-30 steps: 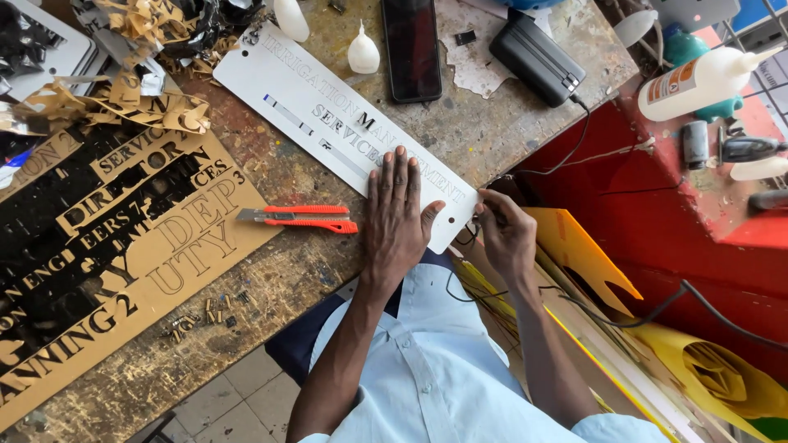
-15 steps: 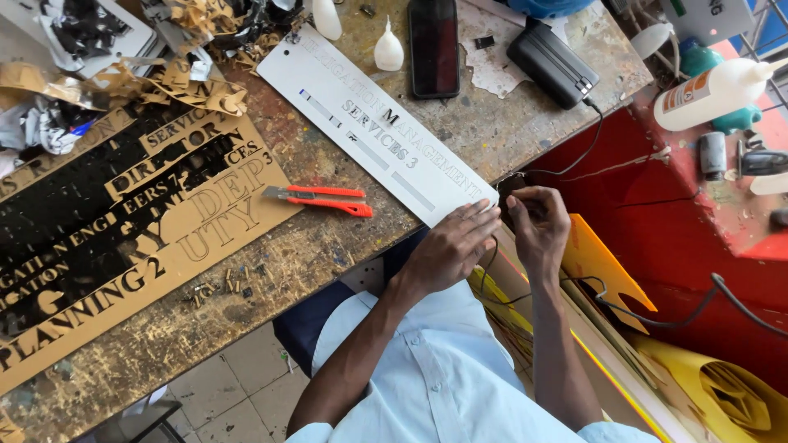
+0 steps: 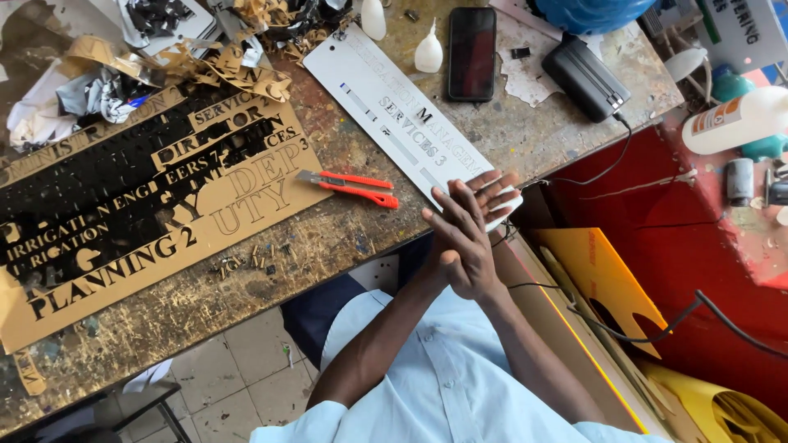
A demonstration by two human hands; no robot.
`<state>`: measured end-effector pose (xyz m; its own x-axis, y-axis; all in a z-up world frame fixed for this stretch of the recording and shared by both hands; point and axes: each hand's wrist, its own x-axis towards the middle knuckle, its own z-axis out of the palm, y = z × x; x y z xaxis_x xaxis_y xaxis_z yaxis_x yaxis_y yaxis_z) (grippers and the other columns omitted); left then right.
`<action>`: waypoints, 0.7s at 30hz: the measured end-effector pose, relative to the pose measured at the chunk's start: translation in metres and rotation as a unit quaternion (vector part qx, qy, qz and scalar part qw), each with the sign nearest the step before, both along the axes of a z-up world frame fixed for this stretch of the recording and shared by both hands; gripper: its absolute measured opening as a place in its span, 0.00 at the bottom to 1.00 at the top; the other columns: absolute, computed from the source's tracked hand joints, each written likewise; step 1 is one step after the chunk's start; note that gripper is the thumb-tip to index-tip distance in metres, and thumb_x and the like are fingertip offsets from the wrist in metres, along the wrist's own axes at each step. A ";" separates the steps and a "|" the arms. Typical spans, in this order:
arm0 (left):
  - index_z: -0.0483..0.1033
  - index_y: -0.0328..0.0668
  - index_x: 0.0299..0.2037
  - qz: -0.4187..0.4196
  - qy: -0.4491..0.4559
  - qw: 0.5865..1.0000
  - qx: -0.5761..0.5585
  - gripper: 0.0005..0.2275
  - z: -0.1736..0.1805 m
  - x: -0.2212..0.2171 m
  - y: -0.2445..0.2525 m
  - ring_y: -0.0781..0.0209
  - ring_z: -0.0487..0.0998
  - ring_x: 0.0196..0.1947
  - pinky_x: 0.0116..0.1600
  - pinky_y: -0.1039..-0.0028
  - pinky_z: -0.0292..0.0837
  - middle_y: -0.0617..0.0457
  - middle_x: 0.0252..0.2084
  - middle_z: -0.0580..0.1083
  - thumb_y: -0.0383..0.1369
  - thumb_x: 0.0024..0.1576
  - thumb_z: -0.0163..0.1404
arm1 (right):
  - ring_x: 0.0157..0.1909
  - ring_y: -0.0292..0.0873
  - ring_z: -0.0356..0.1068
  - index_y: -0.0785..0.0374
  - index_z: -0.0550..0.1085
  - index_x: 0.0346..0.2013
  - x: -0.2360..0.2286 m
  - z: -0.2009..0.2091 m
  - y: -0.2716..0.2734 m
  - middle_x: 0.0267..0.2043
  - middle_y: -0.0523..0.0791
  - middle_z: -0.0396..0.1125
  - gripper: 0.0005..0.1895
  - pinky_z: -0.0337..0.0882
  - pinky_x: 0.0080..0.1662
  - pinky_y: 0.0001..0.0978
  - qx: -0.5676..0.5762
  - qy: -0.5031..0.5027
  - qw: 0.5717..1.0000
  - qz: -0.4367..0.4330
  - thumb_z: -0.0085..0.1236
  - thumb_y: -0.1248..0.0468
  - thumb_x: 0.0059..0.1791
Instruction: Peeling away excess vinyl from a cut stencil to reveal the lettering on a sign board.
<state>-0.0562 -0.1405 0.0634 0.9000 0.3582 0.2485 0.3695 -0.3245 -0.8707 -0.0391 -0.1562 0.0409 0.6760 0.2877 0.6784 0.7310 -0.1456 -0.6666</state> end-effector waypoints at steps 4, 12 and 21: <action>0.68 0.37 0.82 0.258 -0.080 0.961 0.060 0.39 0.005 0.025 0.006 0.49 0.38 0.91 0.91 0.60 0.28 0.43 0.90 0.54 0.62 0.72 0.37 | 0.85 0.65 0.50 0.65 0.73 0.75 0.014 -0.001 0.034 0.80 0.60 0.61 0.40 0.47 0.80 0.57 -0.026 -0.046 0.993 0.109 0.37 0.38 0.64; 0.52 0.39 0.86 0.114 0.423 0.229 0.869 0.41 0.040 -0.047 0.151 0.55 0.59 0.81 0.70 0.72 0.59 0.42 0.87 0.56 0.64 0.73 0.30 | 0.91 0.59 0.41 0.56 0.63 0.85 0.022 -0.014 0.081 0.90 0.53 0.51 0.38 0.40 0.84 0.57 -0.046 0.041 0.991 0.116 0.30 0.38 0.68; 0.71 0.28 0.75 0.313 0.506 -0.065 0.801 0.36 -0.003 -0.020 0.197 0.44 0.64 0.84 0.88 0.58 0.52 0.32 0.79 0.70 0.58 0.78 0.31 | 0.87 0.64 0.49 0.63 0.52 0.88 -0.038 0.037 0.134 0.89 0.59 0.49 0.39 0.53 0.79 0.72 0.063 0.299 0.910 0.279 0.34 0.42 0.68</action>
<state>-0.0759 0.0562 0.0607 0.6753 0.6266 0.3890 -0.5480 0.0733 0.8333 -0.0773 -0.0224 0.0780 0.7076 0.6452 0.2881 0.1674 0.2430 -0.9555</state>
